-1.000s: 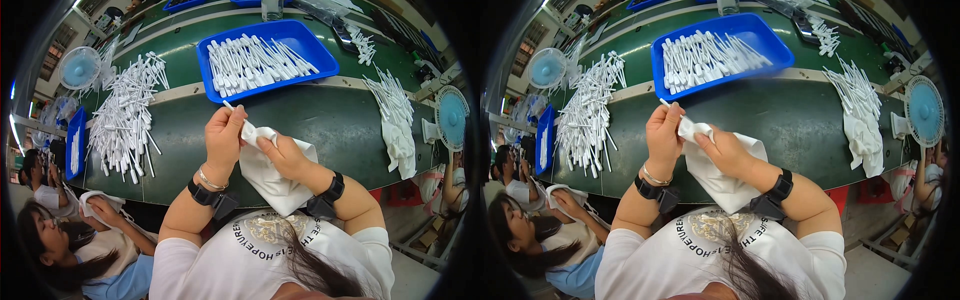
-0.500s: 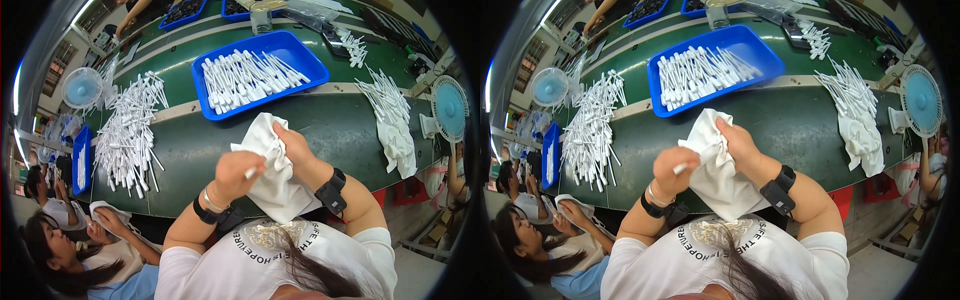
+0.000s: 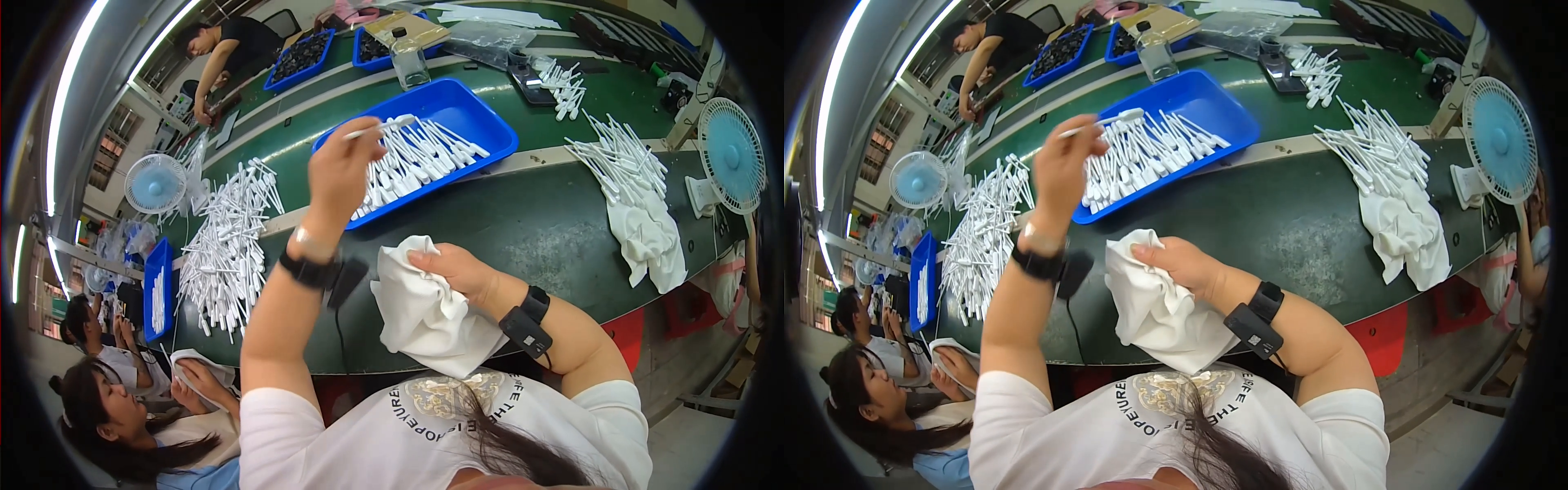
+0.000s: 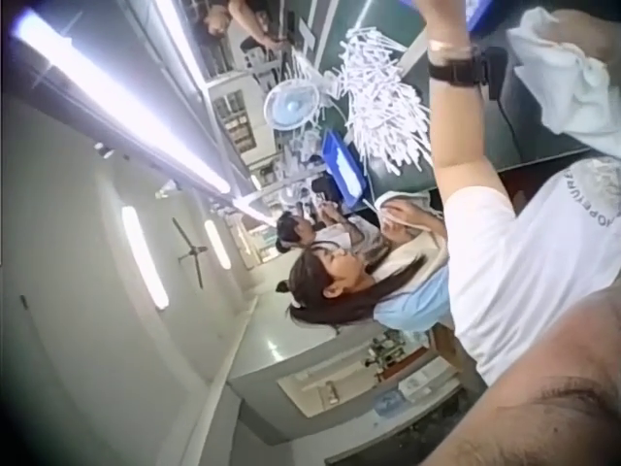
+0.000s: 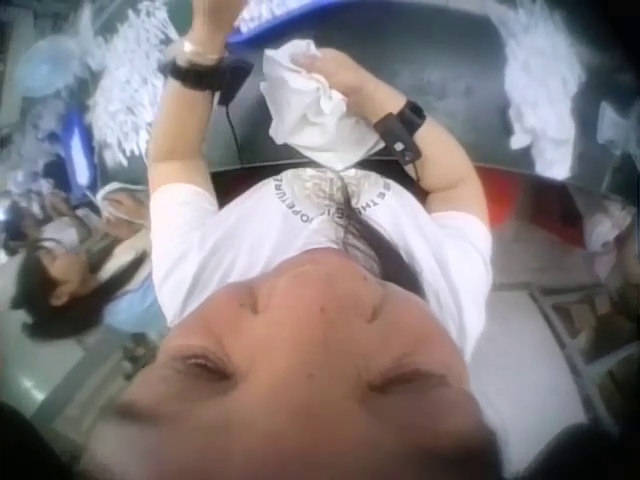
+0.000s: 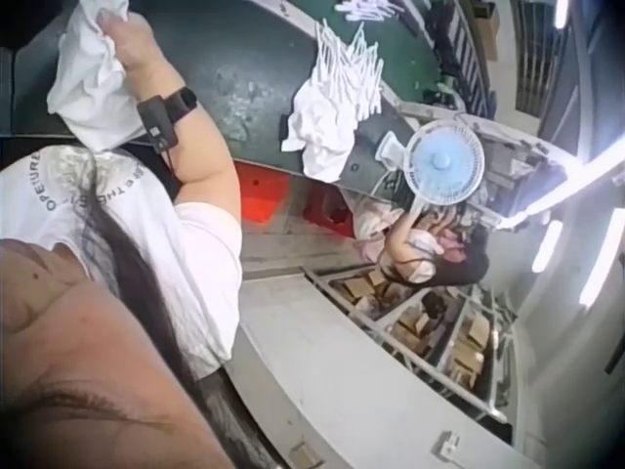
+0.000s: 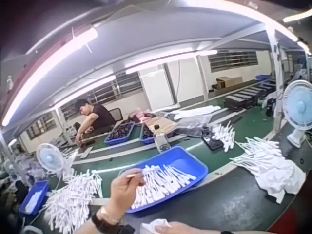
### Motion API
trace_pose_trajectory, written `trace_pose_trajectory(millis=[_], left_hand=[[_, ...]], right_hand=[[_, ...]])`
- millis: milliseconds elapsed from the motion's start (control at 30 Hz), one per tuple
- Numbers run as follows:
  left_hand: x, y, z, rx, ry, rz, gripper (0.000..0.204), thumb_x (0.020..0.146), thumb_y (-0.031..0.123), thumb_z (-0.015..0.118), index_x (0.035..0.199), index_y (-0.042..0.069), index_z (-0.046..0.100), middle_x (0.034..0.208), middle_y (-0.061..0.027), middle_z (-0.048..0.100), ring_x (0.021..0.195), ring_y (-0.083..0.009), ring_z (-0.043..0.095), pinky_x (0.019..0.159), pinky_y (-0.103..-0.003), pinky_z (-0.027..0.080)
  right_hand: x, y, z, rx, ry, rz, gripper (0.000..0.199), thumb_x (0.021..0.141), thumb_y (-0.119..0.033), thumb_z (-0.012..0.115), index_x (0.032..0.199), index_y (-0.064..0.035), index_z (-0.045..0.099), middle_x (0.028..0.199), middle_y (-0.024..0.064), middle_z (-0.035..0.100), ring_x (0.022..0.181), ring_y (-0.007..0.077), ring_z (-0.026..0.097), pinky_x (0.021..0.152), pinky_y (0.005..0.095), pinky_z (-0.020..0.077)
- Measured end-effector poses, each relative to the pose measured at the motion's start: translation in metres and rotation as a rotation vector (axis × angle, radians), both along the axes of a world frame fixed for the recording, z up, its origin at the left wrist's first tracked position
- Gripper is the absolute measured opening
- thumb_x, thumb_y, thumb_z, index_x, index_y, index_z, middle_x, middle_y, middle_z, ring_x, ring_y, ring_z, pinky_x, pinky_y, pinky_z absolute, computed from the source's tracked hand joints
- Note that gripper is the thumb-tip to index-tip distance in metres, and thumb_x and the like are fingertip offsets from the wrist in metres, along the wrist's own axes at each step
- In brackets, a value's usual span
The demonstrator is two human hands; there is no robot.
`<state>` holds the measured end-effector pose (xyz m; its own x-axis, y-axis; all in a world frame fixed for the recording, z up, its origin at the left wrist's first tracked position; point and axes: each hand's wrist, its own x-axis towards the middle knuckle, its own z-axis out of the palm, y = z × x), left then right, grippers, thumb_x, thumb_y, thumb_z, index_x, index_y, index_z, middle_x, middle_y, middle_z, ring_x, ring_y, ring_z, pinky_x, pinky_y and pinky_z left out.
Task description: The person picks up a swab from a blue tray, wipes the tip and handle with a cloth, and places it onto the table, repeating the process for several swabs.
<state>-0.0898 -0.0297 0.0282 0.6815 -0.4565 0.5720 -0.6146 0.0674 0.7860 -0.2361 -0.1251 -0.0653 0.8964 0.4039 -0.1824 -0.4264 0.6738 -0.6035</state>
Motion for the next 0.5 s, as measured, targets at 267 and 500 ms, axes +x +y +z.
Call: trace_pose_trajectory(millis=[267,500], left_hand=[[0.097,-0.054,-0.067,1.175,-0.702,0.052,0.026,0.082,0.01,0.047,0.106,0.007,0.058,0.096,-0.0176,0.06,0.089,-0.0333,0.057,0.076,-0.04,0.045],[0.069,-0.017,-0.05,1.125,-0.57,0.049,0.035,0.079,0.008,0.045,0.112,0.01,0.053,0.094,-0.0165,0.06,0.088,-0.0319,0.058,0.073,-0.04,0.047]], right_hand=[[0.004,0.008,-0.017,-0.274,-0.005,-0.028,0.031,0.087,-0.028,0.052,0.104,-0.0022,0.056,0.092,0.0063,0.061,0.077,0.0121,0.059,0.068,0.0266,0.0481],[0.0,0.002,-0.015,-0.319,0.02,-0.088,0.028,0.085,-0.026,0.056,0.1,-0.0022,0.058,0.089,0.005,0.062,0.076,0.0122,0.059,0.068,0.0266,0.048]])
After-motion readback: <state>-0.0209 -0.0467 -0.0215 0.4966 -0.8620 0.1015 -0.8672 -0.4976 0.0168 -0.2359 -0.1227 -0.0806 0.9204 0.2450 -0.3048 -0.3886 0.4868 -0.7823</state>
